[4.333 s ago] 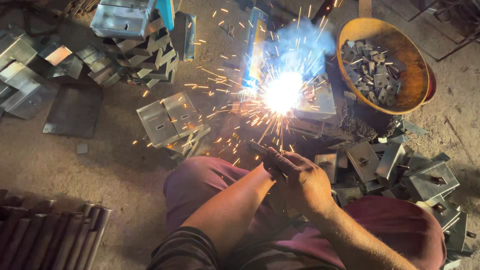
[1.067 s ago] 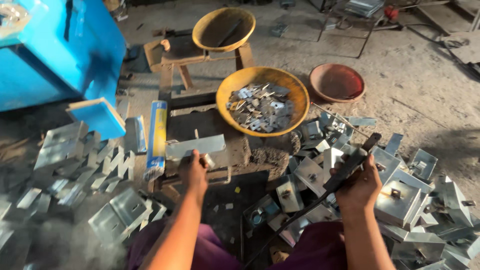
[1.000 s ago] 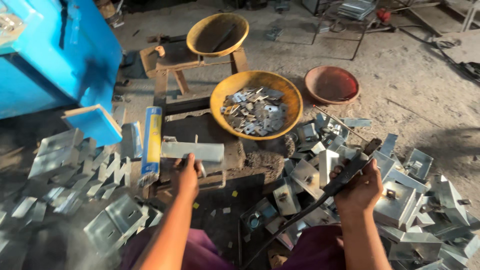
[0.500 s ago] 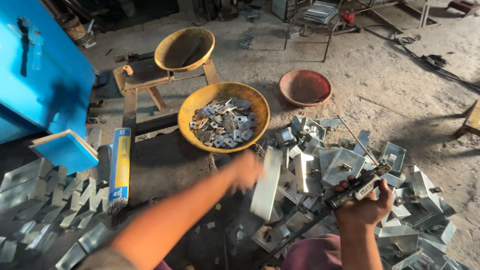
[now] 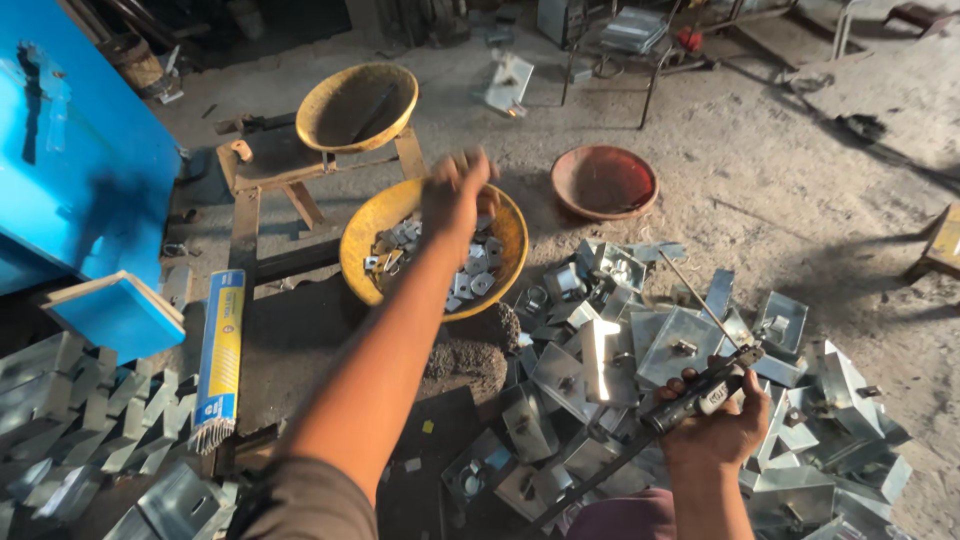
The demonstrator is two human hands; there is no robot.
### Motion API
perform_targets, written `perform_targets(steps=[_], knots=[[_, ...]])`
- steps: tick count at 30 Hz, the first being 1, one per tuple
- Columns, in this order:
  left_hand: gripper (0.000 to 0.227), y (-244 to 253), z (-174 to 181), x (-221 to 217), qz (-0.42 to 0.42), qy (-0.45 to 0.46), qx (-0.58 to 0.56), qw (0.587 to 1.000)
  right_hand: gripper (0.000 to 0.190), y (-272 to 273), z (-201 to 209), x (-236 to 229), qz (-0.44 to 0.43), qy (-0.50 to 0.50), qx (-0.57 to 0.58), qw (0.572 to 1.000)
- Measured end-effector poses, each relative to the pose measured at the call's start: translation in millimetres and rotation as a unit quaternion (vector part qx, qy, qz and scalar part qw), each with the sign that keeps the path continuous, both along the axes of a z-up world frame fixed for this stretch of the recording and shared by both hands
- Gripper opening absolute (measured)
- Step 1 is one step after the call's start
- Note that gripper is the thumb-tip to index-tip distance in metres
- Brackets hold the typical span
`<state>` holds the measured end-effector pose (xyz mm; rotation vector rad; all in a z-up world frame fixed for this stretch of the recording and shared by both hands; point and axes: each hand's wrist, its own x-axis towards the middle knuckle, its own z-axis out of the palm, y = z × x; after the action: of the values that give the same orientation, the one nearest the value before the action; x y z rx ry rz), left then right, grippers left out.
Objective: The person welds small metal plates onto rectangular metal brackets using a stick welder, picking plates from a yellow bowl and joining them on a workbench.
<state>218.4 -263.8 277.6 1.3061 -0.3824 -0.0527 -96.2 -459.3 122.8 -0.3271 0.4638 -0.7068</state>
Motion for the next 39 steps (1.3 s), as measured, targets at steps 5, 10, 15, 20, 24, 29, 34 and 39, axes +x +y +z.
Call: perform_targets(steps=[5,10,15,20,24,29,34,39], knots=[[0.021,37,-155,-108,-0.099,0.143,0.002,0.985,0.042,10,7,-3,0.015,0.003,0.019,1.0],[0.017,68,-304,-199,-0.154,0.276,0.188,0.93,0.04,16,12,-6,0.024,0.006,0.023,0.999],[0.018,103,-407,-209,-0.191,0.296,0.376,0.857,0.039,25,19,-6,0.026,0.054,0.009,0.998],[0.017,127,-459,-195,-0.114,0.15,0.499,0.846,0.033,30,18,-6,0.064,0.061,-0.035,0.995],[0.018,121,-476,-188,-0.108,0.16,0.539,0.82,0.031,26,17,-5,0.05,0.111,-0.063,0.991],[0.021,44,-472,-181,-0.141,0.183,0.333,0.914,0.031,17,14,-15,0.003,0.13,-0.067,0.989],[0.021,-48,-396,-188,-0.159,0.079,0.457,0.872,0.038,1,11,-33,-0.073,0.131,-0.017,0.989],[0.035,-118,-316,-216,-0.275,-0.023,0.441,0.854,0.05,-14,6,-58,-0.107,0.028,-0.014,0.994]])
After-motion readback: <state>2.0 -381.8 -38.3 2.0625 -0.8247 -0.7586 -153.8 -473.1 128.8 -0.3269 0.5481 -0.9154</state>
